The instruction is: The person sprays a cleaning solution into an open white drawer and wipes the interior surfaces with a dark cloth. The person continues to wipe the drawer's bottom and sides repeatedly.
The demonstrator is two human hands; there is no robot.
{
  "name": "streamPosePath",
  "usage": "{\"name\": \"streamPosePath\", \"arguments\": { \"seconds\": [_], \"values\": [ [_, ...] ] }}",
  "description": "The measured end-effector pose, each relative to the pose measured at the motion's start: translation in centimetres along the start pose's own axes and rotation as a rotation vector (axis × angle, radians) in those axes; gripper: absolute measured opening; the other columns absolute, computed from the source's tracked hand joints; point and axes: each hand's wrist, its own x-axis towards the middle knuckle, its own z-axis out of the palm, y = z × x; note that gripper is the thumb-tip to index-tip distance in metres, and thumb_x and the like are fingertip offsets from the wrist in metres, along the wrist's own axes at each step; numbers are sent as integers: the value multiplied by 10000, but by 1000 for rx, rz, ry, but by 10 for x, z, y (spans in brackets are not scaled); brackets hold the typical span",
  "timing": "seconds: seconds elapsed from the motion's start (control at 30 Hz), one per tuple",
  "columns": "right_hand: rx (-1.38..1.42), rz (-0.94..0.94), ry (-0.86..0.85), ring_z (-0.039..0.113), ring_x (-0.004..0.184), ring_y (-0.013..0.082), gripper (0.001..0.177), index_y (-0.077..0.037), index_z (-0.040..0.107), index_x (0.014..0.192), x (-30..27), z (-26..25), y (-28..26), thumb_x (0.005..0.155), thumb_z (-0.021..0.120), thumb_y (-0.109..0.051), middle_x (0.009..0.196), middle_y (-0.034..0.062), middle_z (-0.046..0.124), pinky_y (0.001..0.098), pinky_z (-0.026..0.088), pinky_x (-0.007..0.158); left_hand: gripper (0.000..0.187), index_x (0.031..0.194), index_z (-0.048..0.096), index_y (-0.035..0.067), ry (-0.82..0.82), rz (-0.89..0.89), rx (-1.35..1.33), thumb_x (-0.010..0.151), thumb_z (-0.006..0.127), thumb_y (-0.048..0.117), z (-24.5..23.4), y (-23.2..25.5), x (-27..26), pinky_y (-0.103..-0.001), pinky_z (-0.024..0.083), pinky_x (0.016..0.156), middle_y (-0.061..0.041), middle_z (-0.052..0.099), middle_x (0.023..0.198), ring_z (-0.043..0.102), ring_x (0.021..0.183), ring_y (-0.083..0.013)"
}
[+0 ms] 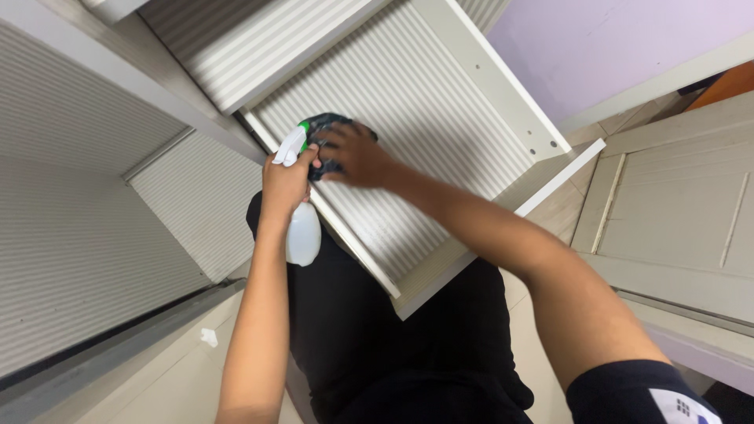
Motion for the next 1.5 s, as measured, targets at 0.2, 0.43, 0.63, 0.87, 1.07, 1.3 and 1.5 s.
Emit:
{"name": "streamPosePath", "arguments": {
  "seconds": [0.2,0.43,0.63,0.87,1.07,1.3,1.5],
  "values": [
    [-108,546,5,226,1402,573,750,-237,454,1509,-28,-58,103,900,647,-630,1537,163,441,695,169,1135,291,785,693,-18,-12,1,67,915,691,242,-2,10,-5,-330,361,380,-51,573,548,459,346,-138],
    [-172,792,53,291,1425,551,776,7,341,1546,-58,-52,132,998,585,-486,1543,314,354,701,322,1084,310,754,688,-9,4,-6,86,898,708,265,0,13,-6,-331,378,385,-48,565,526,466,351,-140],
    [-153,811,105,276,1417,574,772,12,331,1534,-53,-44,127,996,604,-469,1531,328,325,709,322,1080,315,740,697,14,10,32,135,894,702,288,-1,16,-1,-336,390,392,-44,562,511,480,352,-149],
    [-149,819,120,290,1417,560,769,-13,351,1520,-49,-46,131,977,638,-475,1521,327,332,702,330,1087,373,690,664,18,11,58,257,888,732,327,2,24,19,-333,413,420,-54,552,497,501,372,-150],
    [-137,811,117,283,1396,576,769,6,362,1491,-47,-46,132,966,663,-470,1511,334,329,707,339,1057,388,670,629,6,-18,-11,190,881,728,315,1,27,20,-350,395,388,-52,538,493,483,347,-166],
    [-179,568,55,367,1375,538,777,-12,408,1492,-35,-29,95,929,705,-457,1455,314,419,688,397,1037,378,682,640,6,-31,-27,101,904,714,302,-1,25,17,-338,354,376,-31,560,537,443,356,-145],
    [-234,-62,152,407,1293,497,773,-111,508,1417,-1,3,13,781,752,-475,1437,241,489,662,416,1016,349,698,655,13,-12,37,65,912,697,286,0,17,19,-329,382,365,-49,607,563,498,347,-141]
  ]
}}
